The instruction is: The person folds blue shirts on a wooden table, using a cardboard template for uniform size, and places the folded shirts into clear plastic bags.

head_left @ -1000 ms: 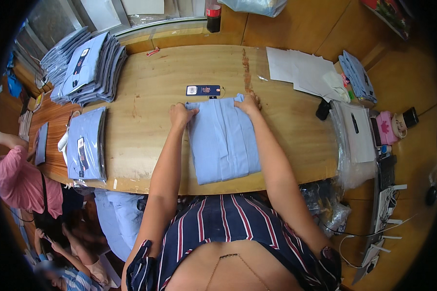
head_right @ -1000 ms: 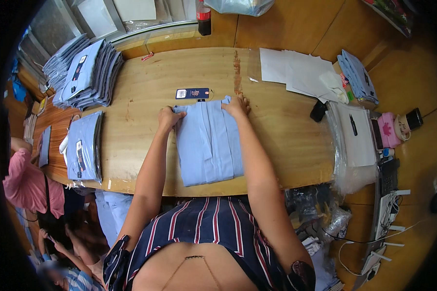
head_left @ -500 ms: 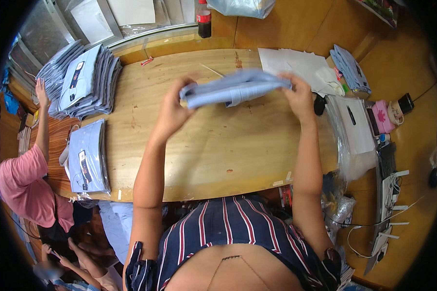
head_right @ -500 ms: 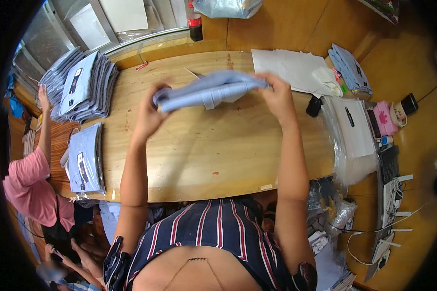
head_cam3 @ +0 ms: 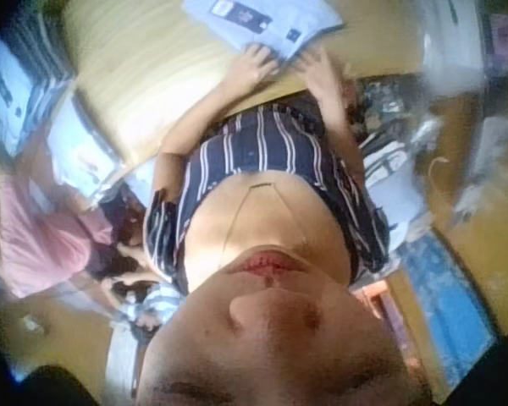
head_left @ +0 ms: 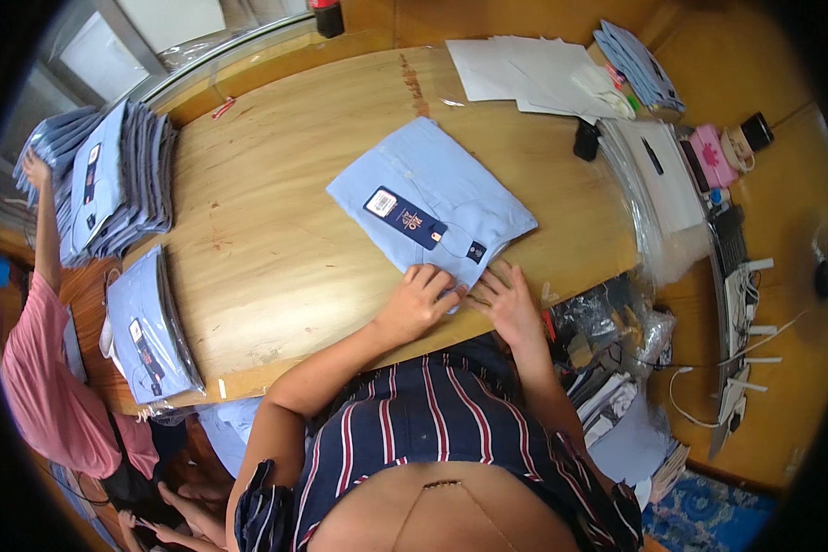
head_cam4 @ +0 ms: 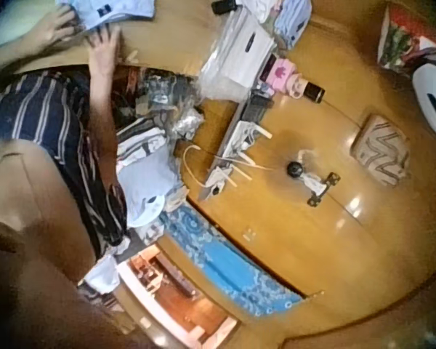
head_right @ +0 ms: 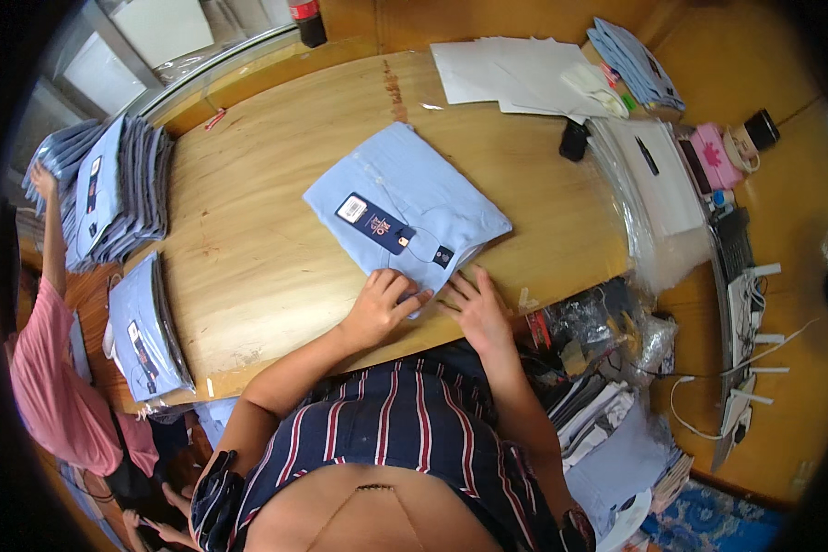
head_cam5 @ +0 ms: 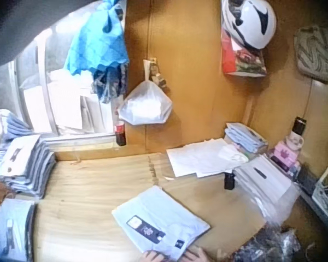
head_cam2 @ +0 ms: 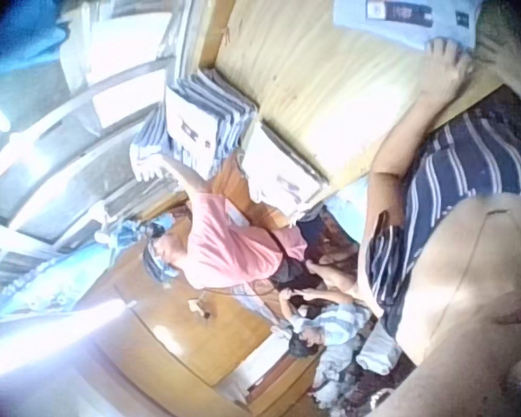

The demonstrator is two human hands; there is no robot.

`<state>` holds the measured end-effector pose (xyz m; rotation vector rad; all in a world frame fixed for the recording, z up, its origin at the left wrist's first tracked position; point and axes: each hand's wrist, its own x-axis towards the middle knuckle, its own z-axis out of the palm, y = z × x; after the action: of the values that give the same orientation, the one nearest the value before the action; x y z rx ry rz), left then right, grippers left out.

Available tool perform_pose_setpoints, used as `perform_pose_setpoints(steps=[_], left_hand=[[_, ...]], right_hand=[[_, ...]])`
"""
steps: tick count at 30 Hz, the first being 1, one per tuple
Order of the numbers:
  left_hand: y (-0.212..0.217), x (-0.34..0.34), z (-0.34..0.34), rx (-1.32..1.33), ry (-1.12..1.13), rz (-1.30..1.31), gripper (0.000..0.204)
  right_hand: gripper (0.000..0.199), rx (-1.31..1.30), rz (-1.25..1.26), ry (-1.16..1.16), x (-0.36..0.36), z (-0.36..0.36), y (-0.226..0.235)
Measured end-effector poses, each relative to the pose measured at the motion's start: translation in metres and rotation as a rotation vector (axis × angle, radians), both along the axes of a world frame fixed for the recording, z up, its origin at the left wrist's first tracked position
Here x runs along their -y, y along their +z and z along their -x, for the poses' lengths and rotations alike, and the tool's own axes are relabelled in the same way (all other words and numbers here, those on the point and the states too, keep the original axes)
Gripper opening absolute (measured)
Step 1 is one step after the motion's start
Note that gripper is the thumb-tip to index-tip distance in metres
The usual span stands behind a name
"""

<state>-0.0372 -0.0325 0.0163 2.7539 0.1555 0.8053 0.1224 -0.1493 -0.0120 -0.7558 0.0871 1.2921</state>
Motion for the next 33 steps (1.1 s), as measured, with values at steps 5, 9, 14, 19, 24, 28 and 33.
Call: perform_pose_setpoints(steps=[5, 9, 14, 19, 24, 28, 33], left_hand=[[0.014, 0.027, -0.018, -0.153, -0.121, 0.123, 0.038], [0.034, -0.013, -0.02, -0.238, 0.197, 0.226, 0.059], [0.031, -0.058, -0.016, -0.364, 0.572, 0.033, 0.064], [0.013, -0.078, -0.017, 0.031, 0.789, 0.457, 0.047], [-0.027, -0.071, -0.05, -0.052, 1.112, 0.383, 0.044], [-0.044, -0.065, -0.085, -0.332, 1.228, 0.095, 0.042], [-0.039, -0.064, -0.088, -0.306, 1.247, 0.12, 0.039]], right_hand=[[0.042, -0.016, 0.13, 0.15, -0.041, -0.024, -0.014], [0.044, 0.141, 0.018, 0.155, -0.036, -0.046, -0.015], [0.046, 0.417, 0.077, 0.25, -0.034, -0.084, -0.012], [0.036, 0.465, 0.122, 0.335, -0.025, -0.171, 0.032], [0.043, 0.557, 0.198, 0.13, -0.008, -0.332, 0.072], [0.042, 0.815, -0.21, -0.243, -0.054, -0.456, 0.142], [0.042, 0.671, -0.187, -0.585, -0.14, -0.629, 0.126]])
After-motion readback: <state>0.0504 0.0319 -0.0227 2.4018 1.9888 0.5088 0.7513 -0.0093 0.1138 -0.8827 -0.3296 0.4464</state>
